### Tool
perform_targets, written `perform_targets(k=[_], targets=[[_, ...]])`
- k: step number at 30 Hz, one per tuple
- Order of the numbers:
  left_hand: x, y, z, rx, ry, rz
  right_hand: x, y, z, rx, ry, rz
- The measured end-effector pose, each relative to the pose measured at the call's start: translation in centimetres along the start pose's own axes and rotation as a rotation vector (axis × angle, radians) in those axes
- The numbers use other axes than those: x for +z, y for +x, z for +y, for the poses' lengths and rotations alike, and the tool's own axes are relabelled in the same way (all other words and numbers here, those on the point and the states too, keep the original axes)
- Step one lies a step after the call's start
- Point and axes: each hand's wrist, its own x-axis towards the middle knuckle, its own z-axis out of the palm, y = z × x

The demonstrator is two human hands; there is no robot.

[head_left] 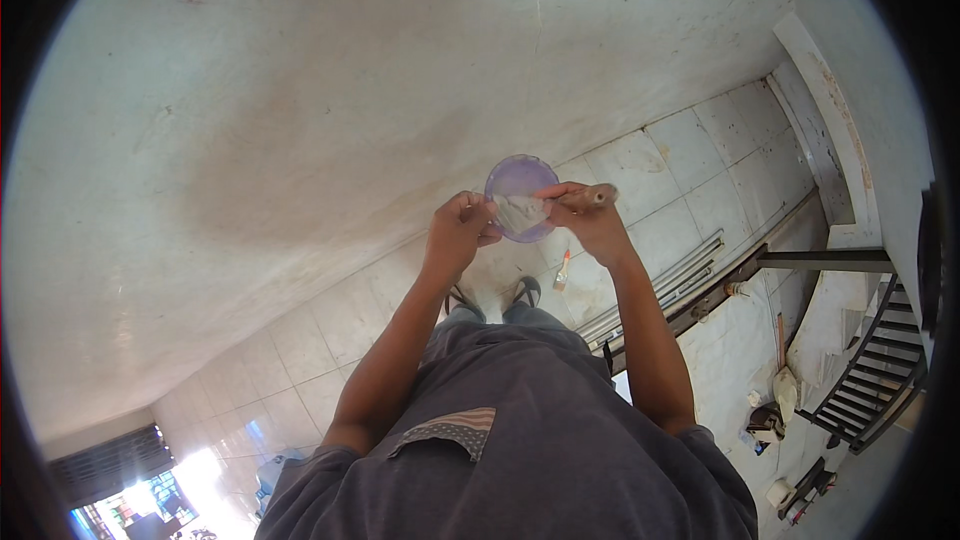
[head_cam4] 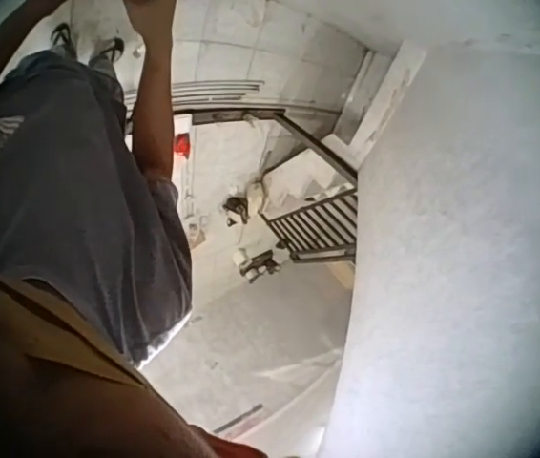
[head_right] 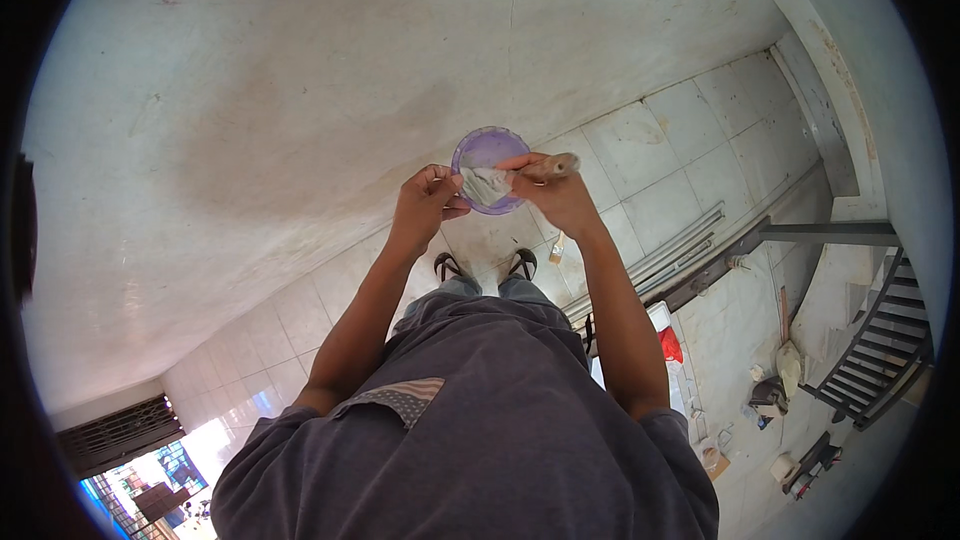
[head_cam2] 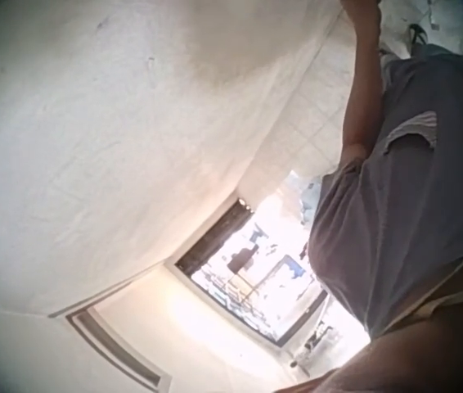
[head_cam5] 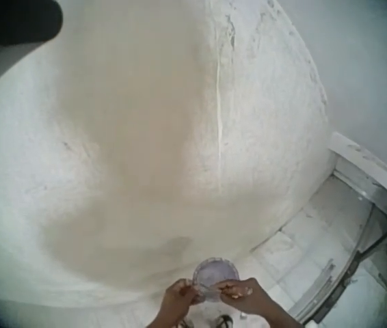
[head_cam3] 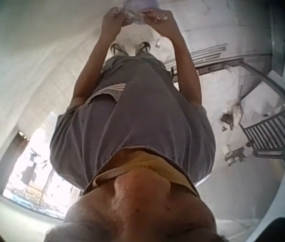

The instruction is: Applying putty or plaster to a wall using a spatula.

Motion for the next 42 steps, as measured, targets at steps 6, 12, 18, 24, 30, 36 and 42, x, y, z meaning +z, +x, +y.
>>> perform_targets(k=[6,12,18,24,30,36,42], targets=[[-0.5,-0.1,0.0,0.006,-0.008,-0.012,-2.3,0.2,4.6,0.059,0.641,0.113],[-1.4,-0.2,-0.9,-0.019,-0.045,0.038,-2.7,0.4,6.3,-0.015,0.859,0.214],[-3.4,-1.1,-1.7,-0.030,-0.091,0.127,-2.3,3.8,7.1,-0.156,1.023,0.402],[-7.2,-2.1,-1.3,-0.031,-0.113,0.240,-0.4,10.1,6.6,-0.203,1.037,0.619],[-10.5,-2.3,-0.5,-0.030,-0.079,0.314,1.4,15.0,5.9,-0.180,1.122,0.710],[-13.3,-1.2,-0.4,-0.054,-0.089,0.308,0.9,17.3,6.1,-0.138,1.165,0.797],[-14.5,-0.3,-0.4,-0.083,-0.094,0.283,-1.2,18.0,5.4,-0.097,1.060,0.793]])
